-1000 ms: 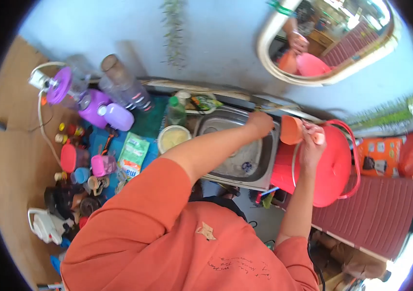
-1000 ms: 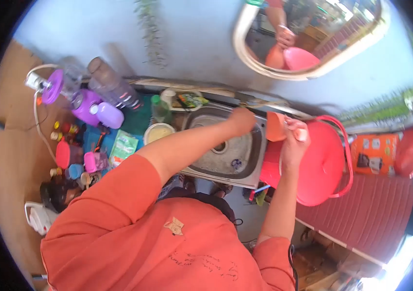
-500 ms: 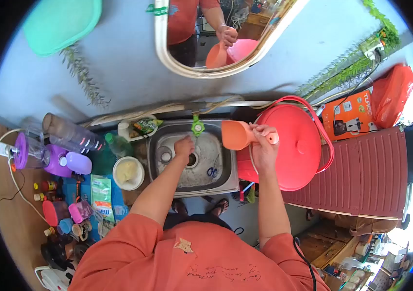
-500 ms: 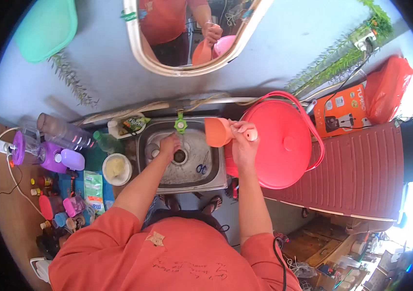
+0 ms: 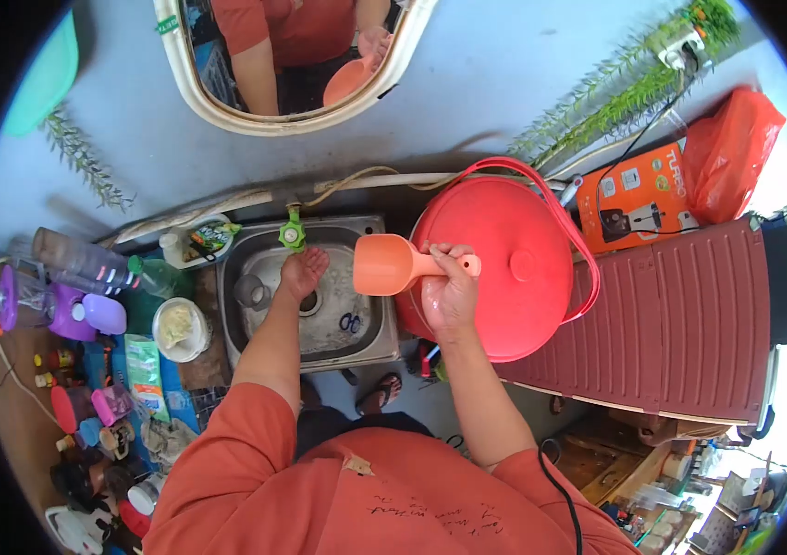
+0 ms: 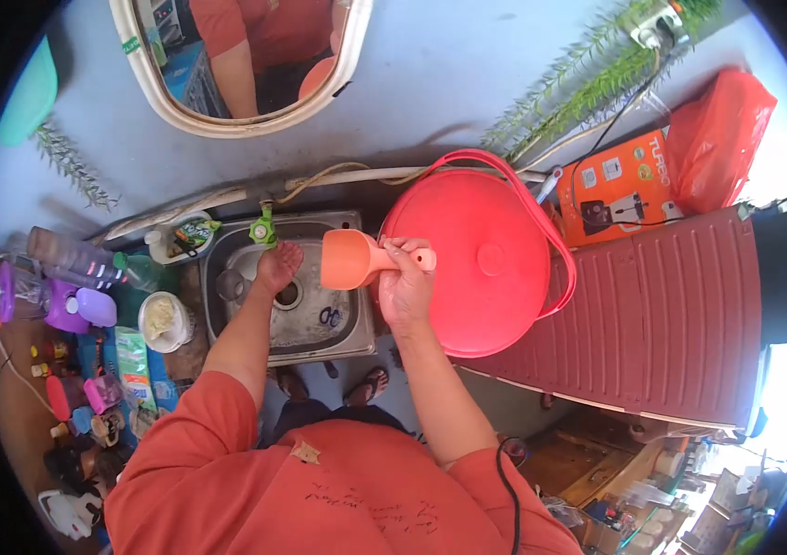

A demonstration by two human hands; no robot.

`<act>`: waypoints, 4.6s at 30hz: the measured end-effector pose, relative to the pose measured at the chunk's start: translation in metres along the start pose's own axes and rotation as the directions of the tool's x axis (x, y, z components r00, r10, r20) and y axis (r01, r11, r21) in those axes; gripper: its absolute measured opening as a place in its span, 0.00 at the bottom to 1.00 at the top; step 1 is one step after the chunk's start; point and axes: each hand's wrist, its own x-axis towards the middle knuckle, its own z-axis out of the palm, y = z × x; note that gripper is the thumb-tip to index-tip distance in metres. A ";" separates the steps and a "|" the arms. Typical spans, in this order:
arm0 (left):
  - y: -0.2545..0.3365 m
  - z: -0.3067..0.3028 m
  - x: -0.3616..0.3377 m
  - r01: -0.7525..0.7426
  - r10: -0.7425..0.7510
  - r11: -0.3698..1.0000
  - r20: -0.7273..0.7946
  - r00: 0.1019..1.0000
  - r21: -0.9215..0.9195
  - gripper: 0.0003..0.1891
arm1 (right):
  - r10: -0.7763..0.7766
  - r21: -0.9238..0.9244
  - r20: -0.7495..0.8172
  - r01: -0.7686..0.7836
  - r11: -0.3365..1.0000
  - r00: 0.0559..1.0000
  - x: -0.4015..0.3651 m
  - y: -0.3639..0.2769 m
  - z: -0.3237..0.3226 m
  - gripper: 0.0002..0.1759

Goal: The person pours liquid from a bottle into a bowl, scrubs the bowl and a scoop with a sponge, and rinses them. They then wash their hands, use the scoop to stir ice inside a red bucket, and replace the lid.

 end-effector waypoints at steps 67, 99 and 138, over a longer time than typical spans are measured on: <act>0.047 0.152 -0.171 -0.134 0.102 -0.954 0.710 0.697 0.269 0.19 | -0.197 -0.342 0.866 0.831 0.438 0.460 -0.037 -0.014 0.096 0.11; -0.249 0.388 -0.185 -0.490 -0.404 -0.871 0.606 0.685 -0.026 0.37 | -0.416 -0.880 -0.468 -0.453 0.140 0.780 -0.134 -0.305 -0.190 0.22; -0.228 0.419 -0.178 -0.544 -0.388 -0.834 0.606 0.695 0.090 0.36 | -0.523 -0.940 -0.151 0.041 0.339 0.839 -0.117 -0.156 -0.234 0.08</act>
